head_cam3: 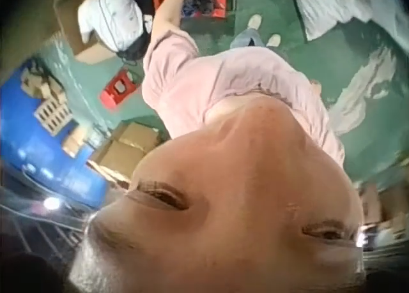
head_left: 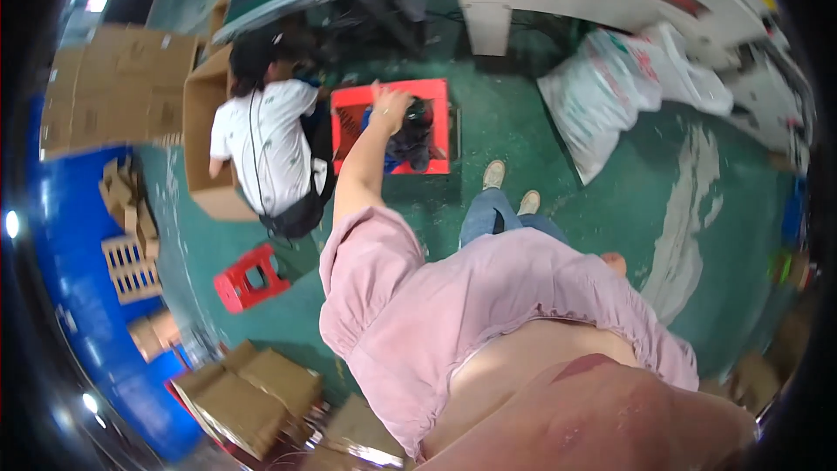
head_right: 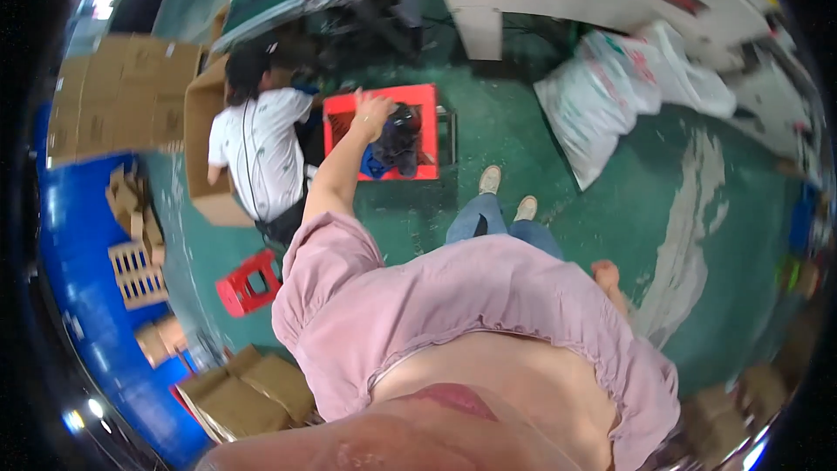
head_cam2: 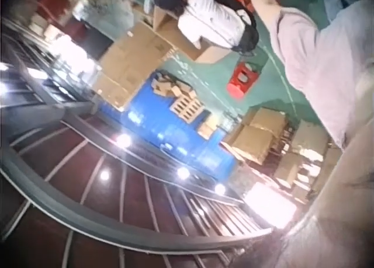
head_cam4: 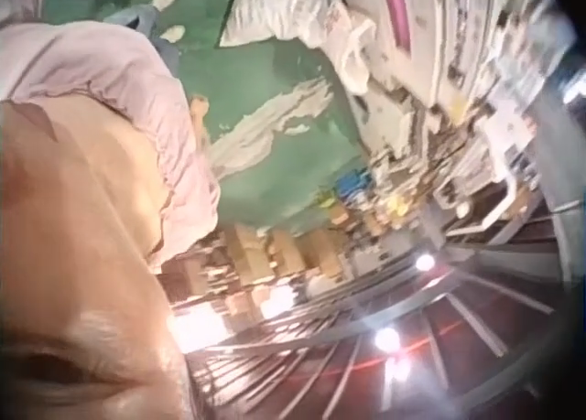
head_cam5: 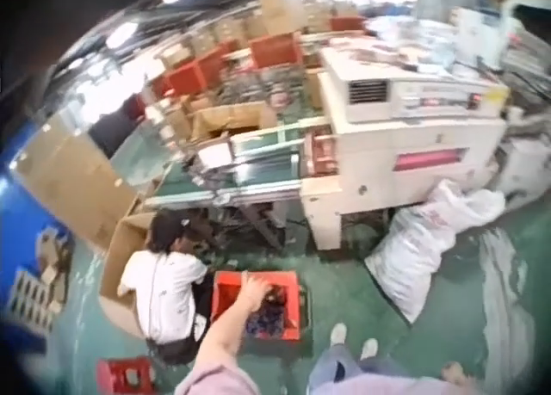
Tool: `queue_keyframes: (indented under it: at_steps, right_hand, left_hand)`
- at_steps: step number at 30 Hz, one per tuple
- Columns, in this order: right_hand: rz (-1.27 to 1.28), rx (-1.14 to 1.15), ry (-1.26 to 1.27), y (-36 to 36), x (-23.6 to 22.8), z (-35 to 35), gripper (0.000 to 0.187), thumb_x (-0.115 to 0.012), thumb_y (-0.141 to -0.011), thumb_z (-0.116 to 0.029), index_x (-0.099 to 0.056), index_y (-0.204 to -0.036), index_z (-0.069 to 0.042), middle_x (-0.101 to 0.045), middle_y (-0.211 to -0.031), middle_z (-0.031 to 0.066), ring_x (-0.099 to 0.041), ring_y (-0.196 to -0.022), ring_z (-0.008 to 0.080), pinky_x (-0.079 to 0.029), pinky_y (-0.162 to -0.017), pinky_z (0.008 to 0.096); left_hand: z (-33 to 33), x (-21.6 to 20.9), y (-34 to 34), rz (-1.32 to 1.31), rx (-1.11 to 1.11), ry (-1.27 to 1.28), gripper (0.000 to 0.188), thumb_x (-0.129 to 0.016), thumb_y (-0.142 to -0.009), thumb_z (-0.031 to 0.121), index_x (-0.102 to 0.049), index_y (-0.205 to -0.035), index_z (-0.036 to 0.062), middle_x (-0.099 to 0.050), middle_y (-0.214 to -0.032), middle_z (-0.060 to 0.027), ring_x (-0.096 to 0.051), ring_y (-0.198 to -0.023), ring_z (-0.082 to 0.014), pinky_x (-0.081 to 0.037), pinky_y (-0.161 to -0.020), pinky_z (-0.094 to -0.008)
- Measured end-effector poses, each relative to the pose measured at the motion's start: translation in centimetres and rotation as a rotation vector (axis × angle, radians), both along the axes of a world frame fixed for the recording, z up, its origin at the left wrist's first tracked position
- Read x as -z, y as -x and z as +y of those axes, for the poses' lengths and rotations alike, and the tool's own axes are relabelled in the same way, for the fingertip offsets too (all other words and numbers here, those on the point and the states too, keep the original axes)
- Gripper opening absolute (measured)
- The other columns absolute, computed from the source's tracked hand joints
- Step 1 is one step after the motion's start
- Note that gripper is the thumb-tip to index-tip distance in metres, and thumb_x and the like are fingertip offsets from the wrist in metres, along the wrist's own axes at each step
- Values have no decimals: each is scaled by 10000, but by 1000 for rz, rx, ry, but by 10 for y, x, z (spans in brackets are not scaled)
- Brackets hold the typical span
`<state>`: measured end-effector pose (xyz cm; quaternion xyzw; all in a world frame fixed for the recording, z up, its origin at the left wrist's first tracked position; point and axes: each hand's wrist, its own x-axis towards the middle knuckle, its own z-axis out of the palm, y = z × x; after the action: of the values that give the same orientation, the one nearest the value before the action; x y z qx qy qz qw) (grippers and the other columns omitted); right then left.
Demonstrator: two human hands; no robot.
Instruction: Picking up small boxes, scanning or labeling them, and placing them into crates on a production floor.
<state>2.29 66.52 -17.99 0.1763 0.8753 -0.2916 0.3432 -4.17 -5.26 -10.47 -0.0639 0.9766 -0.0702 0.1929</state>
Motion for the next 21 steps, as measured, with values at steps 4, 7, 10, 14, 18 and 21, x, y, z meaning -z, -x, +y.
queue_keyframes:
  at_steps: [4,7,10,14,18,21]
  right_hand:
    - [3,191,201,3,-21,-22,150,-664,-793,-164,-626,-870,-41,-605,-645,37,-562,-558,118,-433,-476,277]
    - [-17,406,346,-17,-10,-1,158,-647,-817,-166,-615,-914,-45,-593,-645,30,-549,-544,111,-427,-467,269]
    - [42,367,278,-63,13,47,142,-630,-841,-175,-613,-901,-47,-588,-664,23,-544,-553,109,-436,-478,268]
    - [128,404,169,-122,40,122,136,-619,-859,-174,-609,-899,-44,-581,-679,20,-532,-553,96,-420,-463,250]
    - [90,527,249,-152,30,198,149,-619,-862,-180,-611,-913,-40,-583,-685,22,-534,-560,101,-423,-467,256]
    - [114,680,352,-151,37,223,159,-619,-865,-185,-613,-924,-37,-585,-690,23,-536,-565,105,-425,-471,260]
  left_hand:
    - [8,-19,-30,48,-183,52,641,-697,-742,271,-435,-1314,149,-470,-1306,-136,-359,-1256,-440,-182,-1055,-615]
    - [55,-21,-9,241,-264,-23,860,-726,-703,430,-329,-1409,143,-333,-1417,-187,-300,-1284,-475,-221,-1043,-601]
    - [121,5,8,585,-425,-623,903,-712,-710,531,-361,-1373,28,-412,-1376,-200,-368,-1288,-367,-342,-1026,-475]
    - [288,-43,50,-16,-1242,-3060,1038,-381,-751,791,-256,-1433,19,-240,-1487,-213,-218,-1359,-424,-302,-1049,-537]
    - [406,-59,85,-190,-696,-3271,1101,-254,-719,857,-241,-1441,26,-228,-1486,-228,-195,-1364,-438,-244,-1082,-539]
    - [475,-65,107,-316,-702,-3084,1047,-372,-729,818,-305,-1412,28,-277,-1464,-226,-257,-1334,-453,-285,-1066,-537]
